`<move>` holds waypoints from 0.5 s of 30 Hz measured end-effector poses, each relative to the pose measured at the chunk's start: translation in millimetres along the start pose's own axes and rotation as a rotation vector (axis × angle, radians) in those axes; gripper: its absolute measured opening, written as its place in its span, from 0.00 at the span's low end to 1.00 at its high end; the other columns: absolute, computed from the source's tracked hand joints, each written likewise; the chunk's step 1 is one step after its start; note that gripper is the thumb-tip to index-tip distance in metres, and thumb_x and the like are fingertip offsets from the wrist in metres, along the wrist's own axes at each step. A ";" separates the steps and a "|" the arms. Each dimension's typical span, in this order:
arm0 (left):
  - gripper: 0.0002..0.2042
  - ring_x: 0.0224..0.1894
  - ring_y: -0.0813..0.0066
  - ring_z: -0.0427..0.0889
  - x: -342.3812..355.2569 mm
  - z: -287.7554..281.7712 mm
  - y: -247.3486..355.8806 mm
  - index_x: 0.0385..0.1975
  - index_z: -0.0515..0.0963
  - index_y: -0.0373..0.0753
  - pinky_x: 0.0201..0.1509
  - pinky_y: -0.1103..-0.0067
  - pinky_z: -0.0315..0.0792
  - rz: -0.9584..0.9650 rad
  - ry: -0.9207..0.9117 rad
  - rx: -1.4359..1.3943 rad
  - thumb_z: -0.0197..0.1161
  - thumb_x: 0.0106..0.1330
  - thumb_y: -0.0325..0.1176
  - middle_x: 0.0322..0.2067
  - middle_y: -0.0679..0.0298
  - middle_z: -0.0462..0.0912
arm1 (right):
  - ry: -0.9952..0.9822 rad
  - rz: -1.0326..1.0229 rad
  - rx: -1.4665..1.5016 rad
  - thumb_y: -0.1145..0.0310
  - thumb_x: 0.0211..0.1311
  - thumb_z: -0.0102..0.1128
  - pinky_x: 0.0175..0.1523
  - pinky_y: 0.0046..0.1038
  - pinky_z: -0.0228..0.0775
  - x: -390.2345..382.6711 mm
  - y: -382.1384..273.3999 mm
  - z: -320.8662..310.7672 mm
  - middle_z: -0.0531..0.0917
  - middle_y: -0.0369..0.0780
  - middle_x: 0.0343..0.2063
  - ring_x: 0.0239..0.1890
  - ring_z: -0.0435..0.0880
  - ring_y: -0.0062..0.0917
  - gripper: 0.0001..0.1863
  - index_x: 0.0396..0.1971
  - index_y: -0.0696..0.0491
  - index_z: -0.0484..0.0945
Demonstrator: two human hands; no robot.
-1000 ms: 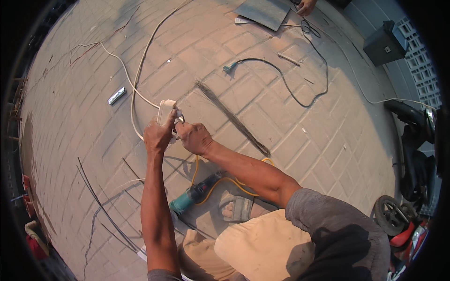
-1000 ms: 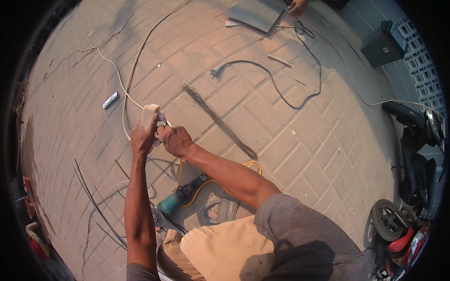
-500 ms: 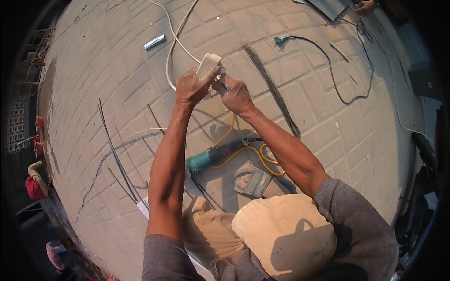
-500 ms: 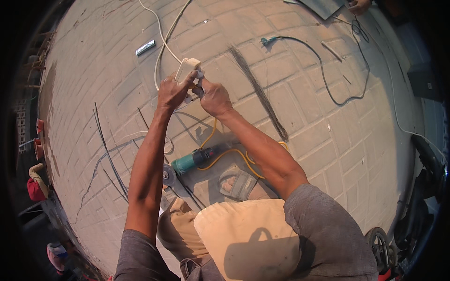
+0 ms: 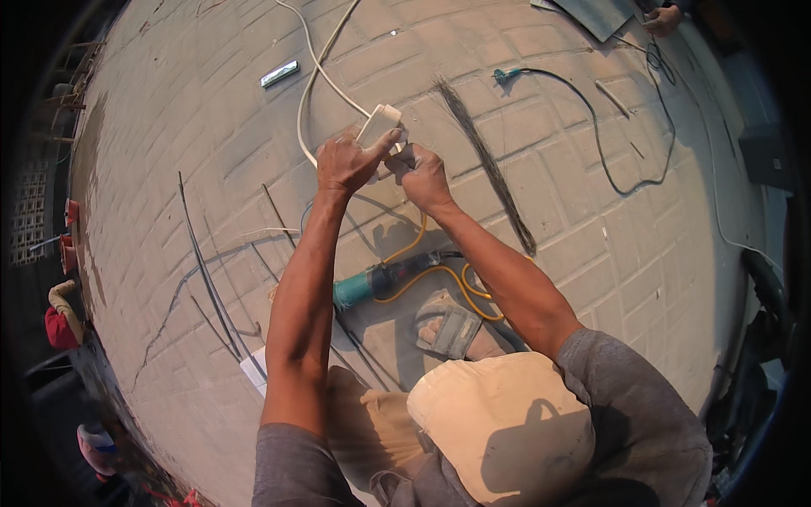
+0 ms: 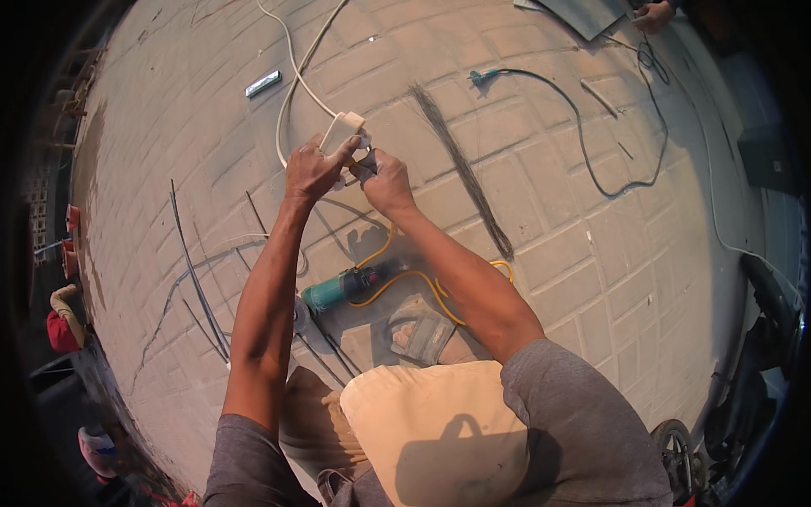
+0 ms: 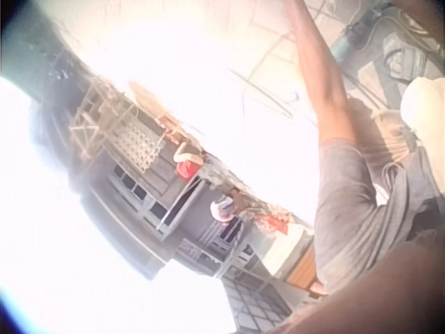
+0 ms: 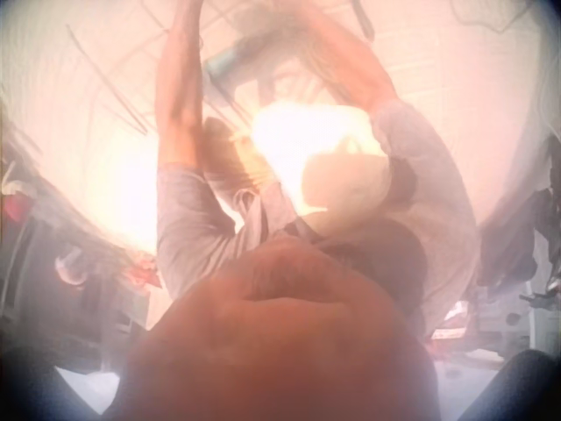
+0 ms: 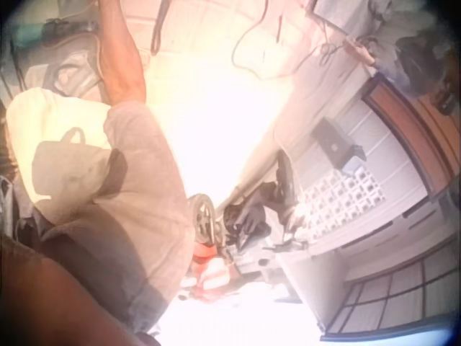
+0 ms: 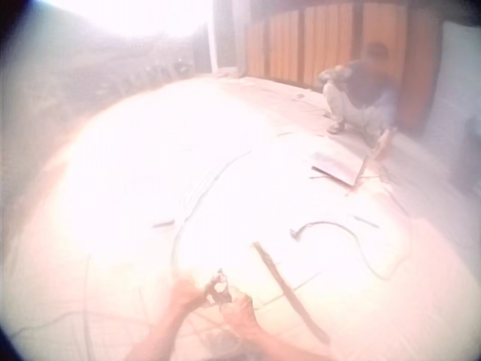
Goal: The person uses an angle grinder to cut several metal rods on a tiled outdoor surface. They repeatedly measure the rods against a white rectangular template, mark them, and cut them to size. The person also plugs the grinder into a power strip to ensure it is powered.
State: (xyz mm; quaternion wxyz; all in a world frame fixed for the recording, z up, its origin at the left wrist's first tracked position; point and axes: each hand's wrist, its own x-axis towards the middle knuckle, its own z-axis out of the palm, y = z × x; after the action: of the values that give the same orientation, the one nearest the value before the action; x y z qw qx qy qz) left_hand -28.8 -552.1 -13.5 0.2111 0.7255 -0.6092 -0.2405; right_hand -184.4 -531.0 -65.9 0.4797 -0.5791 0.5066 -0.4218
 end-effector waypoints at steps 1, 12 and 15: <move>0.36 0.30 0.57 0.89 0.1 -1.1 -2.1 0.33 0.87 0.38 0.37 0.63 0.79 -0.015 -0.004 -0.058 0.58 0.59 0.72 0.23 0.54 0.87 | 0.004 0.045 -0.007 0.77 0.56 0.59 0.36 0.39 0.75 0.3 -1.1 4.6 0.85 0.51 0.25 0.28 0.86 0.41 0.04 0.31 0.61 0.79; 0.44 0.36 0.57 0.89 36.6 -60.6 -29.1 0.36 0.85 0.33 0.41 0.64 0.80 -0.095 0.144 -0.077 0.57 0.54 0.79 0.28 0.47 0.86 | -0.059 0.177 -0.014 0.57 0.64 0.68 0.38 0.34 0.74 -36.3 61.4 -58.0 0.85 0.44 0.23 0.29 0.84 0.30 0.19 0.30 0.61 0.82; 0.43 0.33 0.61 0.88 40.2 -56.3 -54.4 0.35 0.85 0.34 0.39 0.66 0.80 -0.155 0.176 -0.084 0.56 0.56 0.79 0.27 0.51 0.86 | -0.139 0.156 -0.274 0.55 0.66 0.63 0.42 0.35 0.72 28.6 48.0 -69.2 0.85 0.48 0.26 0.32 0.82 0.37 0.20 0.31 0.61 0.85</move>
State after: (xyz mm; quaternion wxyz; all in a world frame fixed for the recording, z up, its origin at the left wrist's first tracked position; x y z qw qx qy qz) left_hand 53.7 -581.9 -5.0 0.2748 0.7792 -0.5200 -0.2167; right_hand -256.8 -569.5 -100.3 0.4615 -0.6259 0.5682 -0.2691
